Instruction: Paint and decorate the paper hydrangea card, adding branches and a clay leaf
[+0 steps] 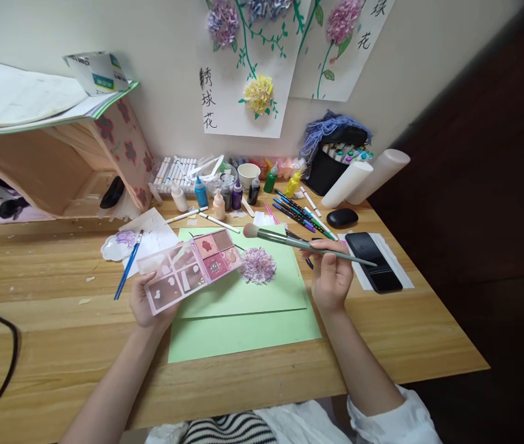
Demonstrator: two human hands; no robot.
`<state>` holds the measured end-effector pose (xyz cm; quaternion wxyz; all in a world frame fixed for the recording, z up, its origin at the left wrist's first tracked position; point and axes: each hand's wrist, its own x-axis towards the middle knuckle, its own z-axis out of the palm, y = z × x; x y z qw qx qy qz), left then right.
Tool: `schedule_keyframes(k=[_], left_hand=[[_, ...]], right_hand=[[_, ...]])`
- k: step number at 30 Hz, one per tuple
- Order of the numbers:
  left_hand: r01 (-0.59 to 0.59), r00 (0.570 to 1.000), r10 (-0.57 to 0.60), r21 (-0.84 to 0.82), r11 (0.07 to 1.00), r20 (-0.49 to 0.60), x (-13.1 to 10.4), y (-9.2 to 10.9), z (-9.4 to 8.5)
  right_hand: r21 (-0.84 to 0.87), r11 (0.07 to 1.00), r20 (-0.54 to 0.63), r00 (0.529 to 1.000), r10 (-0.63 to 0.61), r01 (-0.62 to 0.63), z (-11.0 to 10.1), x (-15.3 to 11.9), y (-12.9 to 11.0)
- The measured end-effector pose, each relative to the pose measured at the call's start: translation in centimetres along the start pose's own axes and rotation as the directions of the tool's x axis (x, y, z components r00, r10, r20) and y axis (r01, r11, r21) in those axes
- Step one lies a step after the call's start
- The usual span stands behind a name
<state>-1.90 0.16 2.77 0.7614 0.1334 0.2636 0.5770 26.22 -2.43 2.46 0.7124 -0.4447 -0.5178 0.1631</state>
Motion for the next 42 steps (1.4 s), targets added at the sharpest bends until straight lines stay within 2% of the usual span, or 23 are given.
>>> schedule_keyframes(k=[3,5,7,11,12,15,20,24,27,31,35,40,42], left_hand=[[0.025,1.0,-0.025,0.029,0.999,-0.007,-0.2,-0.4,0.1],[0.044,0.999,-0.044,0.04,0.998,-0.002,-0.3,-0.6,0.1],[0.057,0.998,-0.058,0.047,0.997,0.017,-0.3,-0.7,0.0],[0.065,0.996,-0.067,0.051,0.997,0.054,-0.4,-0.7,-0.2],[0.064,0.996,-0.066,0.051,0.997,0.054,-0.4,-0.7,-0.2],[0.055,0.997,-0.057,0.052,0.997,0.048,-0.4,-0.7,-0.4],[0.073,0.995,-0.077,0.063,0.995,0.065,-0.4,-0.9,-0.6],[0.06,0.994,-0.064,0.056,0.997,0.086,-0.4,-0.9,-0.5],[0.071,0.995,-0.075,0.047,0.996,0.072,-0.4,-0.9,-0.3],[0.076,0.997,-0.077,0.045,0.996,0.031,-0.5,-1.0,-0.3],[0.069,0.998,-0.069,0.043,0.997,0.012,-0.6,-1.3,-0.6],[0.123,0.991,-0.125,0.046,0.991,0.056,-0.7,-1.6,-0.3],[0.128,0.99,-0.13,0.051,0.991,0.054,-0.7,-1.6,-0.1]], right_hand=[[0.027,0.998,0.193,0.98,0.055,-0.062,0.4,-0.5,-0.3],[-0.003,0.998,0.351,0.934,0.061,-0.064,0.6,-0.9,-0.5],[0.0,0.998,0.441,0.895,0.063,-0.07,0.7,-1.3,-0.6],[0.057,0.996,0.353,0.934,0.045,-0.07,0.8,-1.6,-0.5],[0.049,0.996,0.355,0.934,0.049,-0.071,0.9,-1.6,-0.4],[0.026,0.991,0.436,0.894,0.106,-0.13,1.0,-1.7,-0.1],[0.113,0.969,0.352,0.921,0.168,-0.22,1.2,-1.9,0.6],[0.098,0.964,0.397,0.898,0.189,-0.246,1.1,-2.0,0.7],[0.111,0.97,0.337,0.926,0.168,-0.216,1.1,-2.0,0.6],[0.097,0.977,0.383,0.913,0.138,-0.189,1.1,-1.9,0.6],[0.073,0.989,0.287,0.952,0.105,-0.13,1.1,-1.6,0.4],[0.021,0.995,0.37,0.925,0.082,-0.097,1.1,-1.4,0.2],[0.043,0.994,0.326,0.942,0.079,-0.099,1.0,-1.3,0.3]])
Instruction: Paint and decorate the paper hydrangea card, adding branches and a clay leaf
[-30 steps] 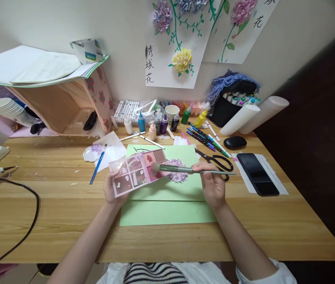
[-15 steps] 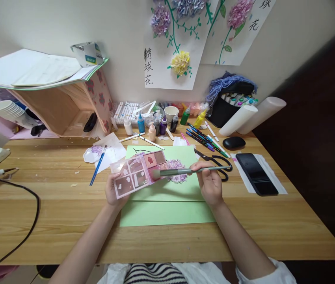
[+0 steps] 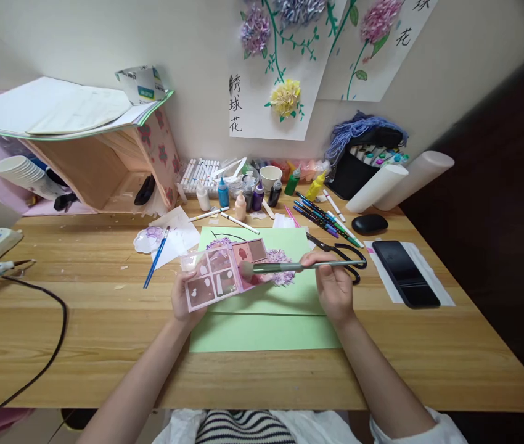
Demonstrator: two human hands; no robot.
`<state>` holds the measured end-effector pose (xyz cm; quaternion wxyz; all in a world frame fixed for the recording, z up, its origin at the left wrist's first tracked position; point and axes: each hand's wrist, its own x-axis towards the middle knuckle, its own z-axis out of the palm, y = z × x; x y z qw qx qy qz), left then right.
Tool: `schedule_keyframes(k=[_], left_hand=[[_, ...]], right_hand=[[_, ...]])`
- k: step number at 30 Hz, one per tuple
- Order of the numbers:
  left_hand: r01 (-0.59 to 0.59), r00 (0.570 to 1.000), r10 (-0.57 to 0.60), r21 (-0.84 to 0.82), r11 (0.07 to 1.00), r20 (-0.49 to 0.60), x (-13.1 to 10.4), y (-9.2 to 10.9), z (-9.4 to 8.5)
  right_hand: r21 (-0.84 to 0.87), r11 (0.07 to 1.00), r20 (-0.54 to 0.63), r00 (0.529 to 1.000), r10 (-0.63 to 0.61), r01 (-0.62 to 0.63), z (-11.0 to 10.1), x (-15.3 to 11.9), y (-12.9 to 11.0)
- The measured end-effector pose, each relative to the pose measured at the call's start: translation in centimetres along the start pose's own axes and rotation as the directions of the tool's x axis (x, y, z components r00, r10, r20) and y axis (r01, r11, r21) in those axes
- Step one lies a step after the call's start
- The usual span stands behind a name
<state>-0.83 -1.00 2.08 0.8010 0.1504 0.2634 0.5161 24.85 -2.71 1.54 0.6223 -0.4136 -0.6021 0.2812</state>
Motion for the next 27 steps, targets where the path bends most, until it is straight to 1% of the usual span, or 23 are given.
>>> schedule_keyframes(k=[2,3,6,7,9,11,12,14,16,17,19,21,23,25,26,27], left_hand=[[-0.008,1.0,0.008,0.003,1.0,-0.008,-0.02,0.02,0.15],[-0.01,1.0,0.011,0.002,1.0,-0.012,-0.02,0.02,0.2],[-0.007,1.0,0.006,-0.005,1.0,-0.028,-0.02,0.01,0.28],[-0.004,1.0,0.004,-0.008,1.0,-0.031,-0.03,0.0,0.3],[-0.003,0.999,0.002,-0.01,1.0,-0.033,-0.05,0.0,0.33],[-0.002,1.0,0.002,-0.01,1.0,-0.027,-0.08,0.0,0.32],[-0.002,1.0,0.001,-0.009,1.0,-0.024,-0.1,-0.01,0.31],[0.001,1.0,-0.001,-0.003,1.0,-0.018,-0.11,-0.02,0.28],[0.001,1.0,-0.001,0.006,1.0,-0.02,-0.09,-0.03,0.27],[0.0,1.0,0.0,0.009,1.0,-0.026,-0.08,-0.03,0.28],[-0.003,0.999,0.003,0.009,1.0,-0.041,-0.05,-0.03,0.33],[-0.005,0.998,0.006,0.01,1.0,-0.057,-0.03,-0.04,0.41],[-0.011,0.998,0.012,0.015,1.0,-0.069,-0.02,-0.05,0.45],[-0.019,0.997,0.02,0.016,1.0,-0.075,0.01,-0.06,0.43],[-0.023,0.997,0.024,0.014,1.0,-0.074,0.03,-0.05,0.39],[-0.028,0.997,0.028,0.01,1.0,-0.069,0.05,-0.03,0.35]], right_hand=[[-0.013,1.0,-0.054,0.998,-0.019,0.018,-0.11,0.07,-0.01],[-0.031,0.999,-0.05,0.998,-0.03,0.028,-0.12,0.11,-0.04],[-0.056,0.998,0.048,0.998,-0.037,0.04,-0.08,0.23,-0.15],[-0.039,0.999,0.058,0.998,-0.036,0.038,-0.07,0.27,-0.17],[0.005,0.999,0.006,0.999,-0.044,0.044,-0.13,0.34,-0.17],[-0.003,0.998,-0.058,0.996,-0.065,0.065,-0.27,0.42,-0.17],[-0.029,0.997,-0.059,0.995,-0.077,0.075,-0.34,0.45,-0.19],[-0.089,0.992,-0.007,0.996,-0.085,0.084,-0.47,0.49,-0.26],[-0.099,0.993,0.038,0.997,-0.065,0.069,-0.54,0.48,-0.29],[-0.082,0.995,0.031,0.998,-0.056,0.058,-0.56,0.47,-0.29],[-0.053,0.997,-0.029,0.998,-0.053,0.051,-0.54,0.42,-0.27],[-0.075,0.995,-0.066,0.996,-0.065,0.06,-0.48,0.36,-0.32],[-0.112,0.992,-0.035,0.997,-0.064,0.06,-0.41,0.28,-0.45],[-0.088,0.996,0.006,1.0,-0.025,0.026,-0.37,0.24,-0.57],[-0.052,0.999,-0.009,1.0,0.007,-0.007,-0.38,0.27,-0.59],[-0.006,0.999,-0.055,0.997,0.047,-0.047,-0.42,0.36,-0.57]])
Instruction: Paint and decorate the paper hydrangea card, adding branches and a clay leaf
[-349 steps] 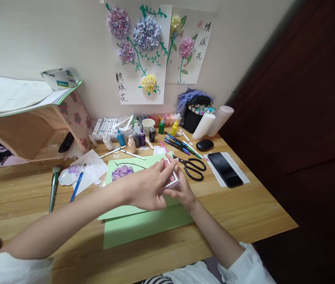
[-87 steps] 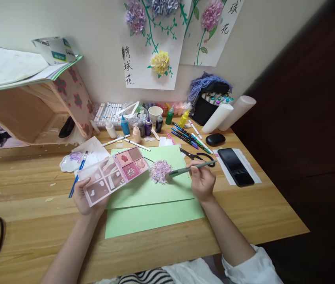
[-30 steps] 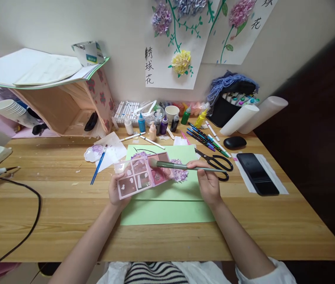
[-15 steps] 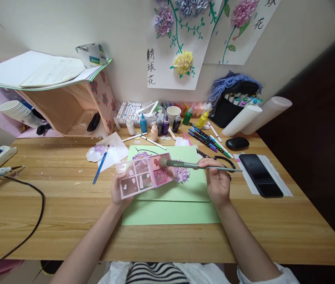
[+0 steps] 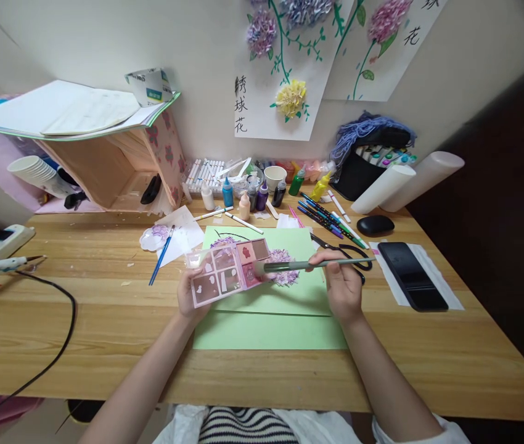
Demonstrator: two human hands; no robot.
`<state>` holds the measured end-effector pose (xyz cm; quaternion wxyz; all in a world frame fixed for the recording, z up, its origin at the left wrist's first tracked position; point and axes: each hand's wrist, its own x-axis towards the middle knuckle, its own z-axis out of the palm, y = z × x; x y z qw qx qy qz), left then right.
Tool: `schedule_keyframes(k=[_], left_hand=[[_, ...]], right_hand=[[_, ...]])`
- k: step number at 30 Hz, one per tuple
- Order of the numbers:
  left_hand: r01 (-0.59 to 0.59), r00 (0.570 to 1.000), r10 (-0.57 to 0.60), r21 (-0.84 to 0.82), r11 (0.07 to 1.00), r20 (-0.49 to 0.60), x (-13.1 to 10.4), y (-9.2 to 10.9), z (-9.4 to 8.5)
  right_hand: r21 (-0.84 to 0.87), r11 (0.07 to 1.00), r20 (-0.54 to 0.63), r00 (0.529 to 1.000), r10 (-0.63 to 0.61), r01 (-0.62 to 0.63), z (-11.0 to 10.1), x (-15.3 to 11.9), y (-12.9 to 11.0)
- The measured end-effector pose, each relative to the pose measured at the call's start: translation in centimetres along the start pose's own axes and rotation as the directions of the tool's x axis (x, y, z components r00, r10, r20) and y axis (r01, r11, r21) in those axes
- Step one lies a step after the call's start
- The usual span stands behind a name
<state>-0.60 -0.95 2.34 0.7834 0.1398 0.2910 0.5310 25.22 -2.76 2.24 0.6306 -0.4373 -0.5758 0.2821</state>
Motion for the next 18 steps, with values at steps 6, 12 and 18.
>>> schedule_keyframes(k=[6,12,18], left_hand=[[-0.064,0.998,0.065,-0.037,0.997,0.019,0.2,0.9,-0.2],[-0.168,0.986,0.167,-0.09,0.982,-0.021,0.5,2.5,-0.5],[-0.276,0.96,0.265,-0.146,0.95,-0.091,0.7,3.1,-0.8]], right_hand=[[0.293,0.924,-0.36,0.867,0.346,-0.247,-0.9,1.5,0.9],[0.024,0.977,-0.272,0.939,0.213,-0.214,-1.5,1.5,1.2],[-0.268,0.961,0.011,0.997,0.081,-0.075,-1.1,0.7,0.5]])
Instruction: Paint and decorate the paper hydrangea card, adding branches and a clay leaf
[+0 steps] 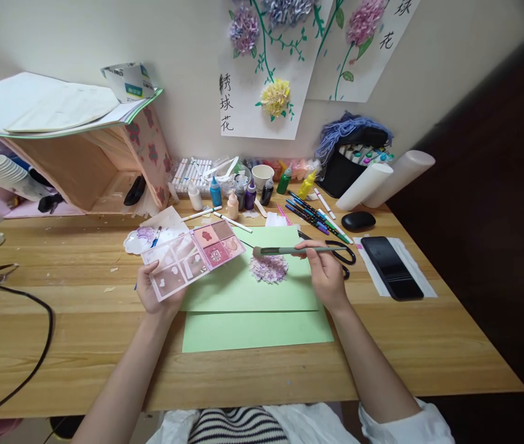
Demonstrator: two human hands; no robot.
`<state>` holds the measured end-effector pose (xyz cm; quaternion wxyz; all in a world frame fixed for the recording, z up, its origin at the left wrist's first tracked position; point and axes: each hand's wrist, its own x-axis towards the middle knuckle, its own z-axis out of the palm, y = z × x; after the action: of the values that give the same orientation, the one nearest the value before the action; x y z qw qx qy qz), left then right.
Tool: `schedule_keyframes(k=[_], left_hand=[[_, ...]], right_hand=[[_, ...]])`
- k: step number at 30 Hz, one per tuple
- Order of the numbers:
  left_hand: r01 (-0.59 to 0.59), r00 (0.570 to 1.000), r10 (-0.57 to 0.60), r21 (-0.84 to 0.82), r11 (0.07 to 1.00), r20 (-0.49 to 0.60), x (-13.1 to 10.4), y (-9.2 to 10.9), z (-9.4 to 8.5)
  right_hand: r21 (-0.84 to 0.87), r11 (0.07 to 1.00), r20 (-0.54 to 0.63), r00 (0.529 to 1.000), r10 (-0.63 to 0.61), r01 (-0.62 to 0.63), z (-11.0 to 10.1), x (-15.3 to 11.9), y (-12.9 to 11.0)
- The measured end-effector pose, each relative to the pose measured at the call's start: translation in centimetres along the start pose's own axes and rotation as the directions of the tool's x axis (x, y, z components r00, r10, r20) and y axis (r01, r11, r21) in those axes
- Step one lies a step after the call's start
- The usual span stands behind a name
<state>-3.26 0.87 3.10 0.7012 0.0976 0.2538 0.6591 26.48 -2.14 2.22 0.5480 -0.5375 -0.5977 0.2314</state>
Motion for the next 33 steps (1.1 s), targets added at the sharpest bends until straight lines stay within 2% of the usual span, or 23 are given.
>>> schedule_keyframes(k=[6,15,24,29,33], left_hand=[[0.03,0.999,-0.03,-0.031,0.999,0.021,0.1,0.0,-0.2],[0.054,0.998,-0.053,-0.055,0.997,0.031,0.1,0.1,-0.3],[0.027,1.0,-0.028,-0.046,0.999,-0.011,0.1,-0.1,0.0],[0.032,0.999,-0.032,0.017,0.999,0.03,0.0,-0.2,-0.1],[0.043,0.998,-0.043,0.01,0.999,0.036,0.0,-0.2,-0.1]], right_hand=[[-0.089,0.996,-0.025,1.0,-0.013,0.011,-0.6,0.2,0.2],[-0.08,0.995,-0.183,0.982,0.046,-0.061,-1.9,1.1,0.6],[-0.033,0.994,-0.153,0.984,0.097,-0.103,-2.5,1.4,1.1],[0.018,0.99,-0.078,0.986,0.144,-0.143,-1.9,1.2,1.4],[0.06,0.986,-0.127,0.979,0.16,-0.153,-1.7,1.3,1.7]])
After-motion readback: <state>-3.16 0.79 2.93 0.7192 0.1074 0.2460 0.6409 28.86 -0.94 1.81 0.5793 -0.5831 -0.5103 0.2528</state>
